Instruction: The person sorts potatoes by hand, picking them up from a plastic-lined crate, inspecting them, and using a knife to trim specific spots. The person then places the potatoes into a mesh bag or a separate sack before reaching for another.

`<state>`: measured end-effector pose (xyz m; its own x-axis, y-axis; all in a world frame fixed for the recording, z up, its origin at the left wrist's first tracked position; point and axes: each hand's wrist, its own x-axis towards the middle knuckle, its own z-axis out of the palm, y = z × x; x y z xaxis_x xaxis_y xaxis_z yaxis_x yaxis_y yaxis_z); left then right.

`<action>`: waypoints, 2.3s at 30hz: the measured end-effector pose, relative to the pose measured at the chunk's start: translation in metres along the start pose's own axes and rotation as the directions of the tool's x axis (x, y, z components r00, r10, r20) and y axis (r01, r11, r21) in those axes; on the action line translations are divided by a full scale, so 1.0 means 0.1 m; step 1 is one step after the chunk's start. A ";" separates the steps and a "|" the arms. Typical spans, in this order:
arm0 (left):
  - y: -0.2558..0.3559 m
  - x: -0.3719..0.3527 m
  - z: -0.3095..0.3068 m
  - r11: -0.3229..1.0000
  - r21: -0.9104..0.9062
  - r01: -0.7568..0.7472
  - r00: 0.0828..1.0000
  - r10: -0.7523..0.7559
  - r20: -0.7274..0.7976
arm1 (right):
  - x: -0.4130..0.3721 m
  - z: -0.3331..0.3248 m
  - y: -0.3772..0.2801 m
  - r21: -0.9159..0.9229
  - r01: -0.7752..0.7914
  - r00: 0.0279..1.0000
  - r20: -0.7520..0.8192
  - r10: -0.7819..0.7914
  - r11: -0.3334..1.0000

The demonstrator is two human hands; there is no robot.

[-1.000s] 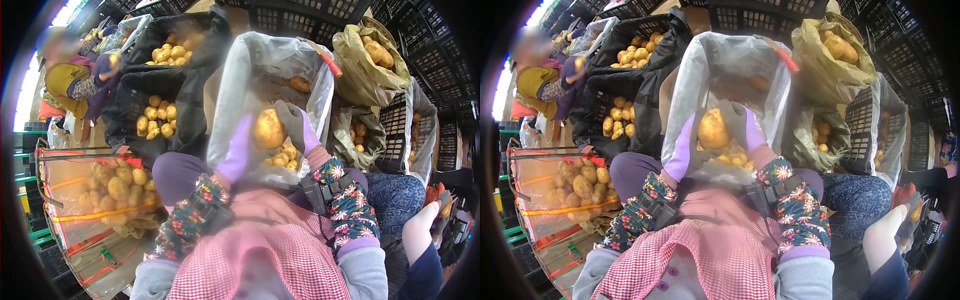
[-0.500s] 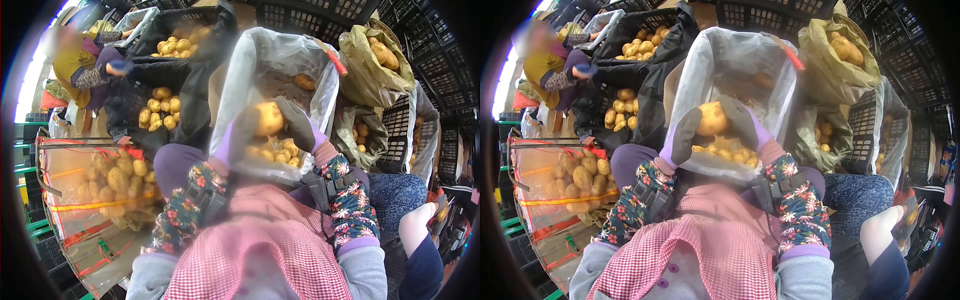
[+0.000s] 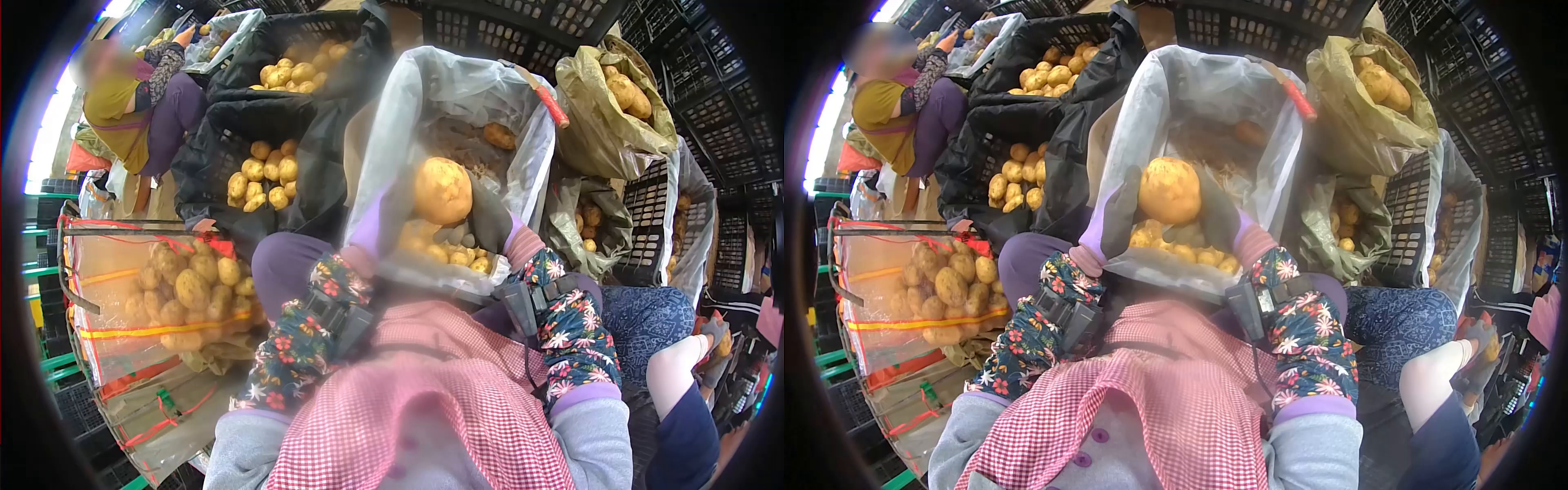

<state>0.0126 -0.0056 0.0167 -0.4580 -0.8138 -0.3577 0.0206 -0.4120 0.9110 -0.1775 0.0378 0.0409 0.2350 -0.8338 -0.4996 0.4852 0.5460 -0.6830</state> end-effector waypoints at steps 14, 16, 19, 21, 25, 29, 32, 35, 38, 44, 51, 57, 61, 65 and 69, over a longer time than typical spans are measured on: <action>-0.01 0.05 0.11 0.708 -0.670 0.225 0.968 -0.086 0.234 | 0.16 -0.27 -0.02 -0.185 0.157 0.941 -0.270 -0.204 0.970; -0.07 0.08 0.09 0.675 -0.681 0.282 0.951 -0.105 0.290 | 0.07 -0.10 -0.05 -0.044 0.119 0.986 -0.110 -0.123 0.992; -0.04 0.00 0.11 0.930 0.206 -0.303 0.941 0.260 0.215 | -0.02 -0.01 -0.04 -0.114 0.174 0.984 -0.008 -0.176 0.978; -0.14 0.03 0.10 0.697 0.532 -0.481 0.877 0.390 0.282 | 0.07 -0.10 0.02 -0.160 0.214 0.975 -0.028 -0.221 0.964; -0.49 0.24 0.12 0.909 0.297 -0.292 0.955 0.291 0.050 | 0.10 -0.04 0.14 -0.265 0.338 0.905 -0.173 -0.389 0.903; -0.37 0.26 0.13 0.666 -0.711 0.226 0.974 -0.155 0.164 | 0.15 -0.15 0.20 -0.339 0.306 0.867 -0.286 -0.408 0.889; -0.12 0.05 0.25 0.874 -0.481 0.072 0.983 0.018 0.181 | 0.15 -0.19 0.11 -0.419 0.357 0.817 -0.293 -0.497 0.835; -0.05 0.02 0.24 0.980 -0.174 -0.100 0.975 0.132 0.180 | 0.24 0.00 0.15 -0.477 0.642 0.639 -0.100 -0.763 0.600; -0.09 -0.03 0.20 0.821 0.370 -0.436 0.892 0.340 0.298 | 0.09 0.07 0.02 -0.362 0.498 0.817 -0.109 -0.566 0.788; -0.19 -0.08 0.06 0.763 0.546 -0.346 0.938 0.291 0.187 | 0.07 -0.16 -0.05 -0.191 0.399 0.894 -0.137 -0.427 0.897; 0.08 0.11 0.28 0.839 -0.366 0.402 0.895 -0.274 0.353 | 0.03 -0.13 0.06 -0.299 0.378 0.885 -0.163 -0.437 0.876; 0.27 0.17 0.12 0.910 -0.284 0.302 0.946 -0.250 0.204 | -0.02 -0.81 -0.96 0.490 0.531 0.842 -0.219 -0.492 0.691; 0.29 0.10 -0.12 0.946 -0.210 0.247 0.969 -0.239 0.063 | -0.35 -1.54 -2.00 -0.584 0.742 0.150 -0.335 -0.930 0.330; 0.16 0.16 -0.31 0.928 -0.266 0.260 0.962 -0.274 -0.015 | -0.20 -2.89 -2.39 -0.921 -0.205 -0.122 -0.312 -0.942 0.332; 0.12 0.24 -0.35 0.886 -0.284 0.366 0.927 -0.374 0.029 | -0.10 -3.29 -2.15 -0.547 -0.723 0.148 -0.720 -0.678 0.423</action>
<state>0.0331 -0.0447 0.0114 -0.4577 -0.5890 -0.6660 0.1032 -0.7793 0.6181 -0.5613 -0.0438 0.0175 -0.9006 -0.4347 0.0053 -0.4252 0.8783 -0.2187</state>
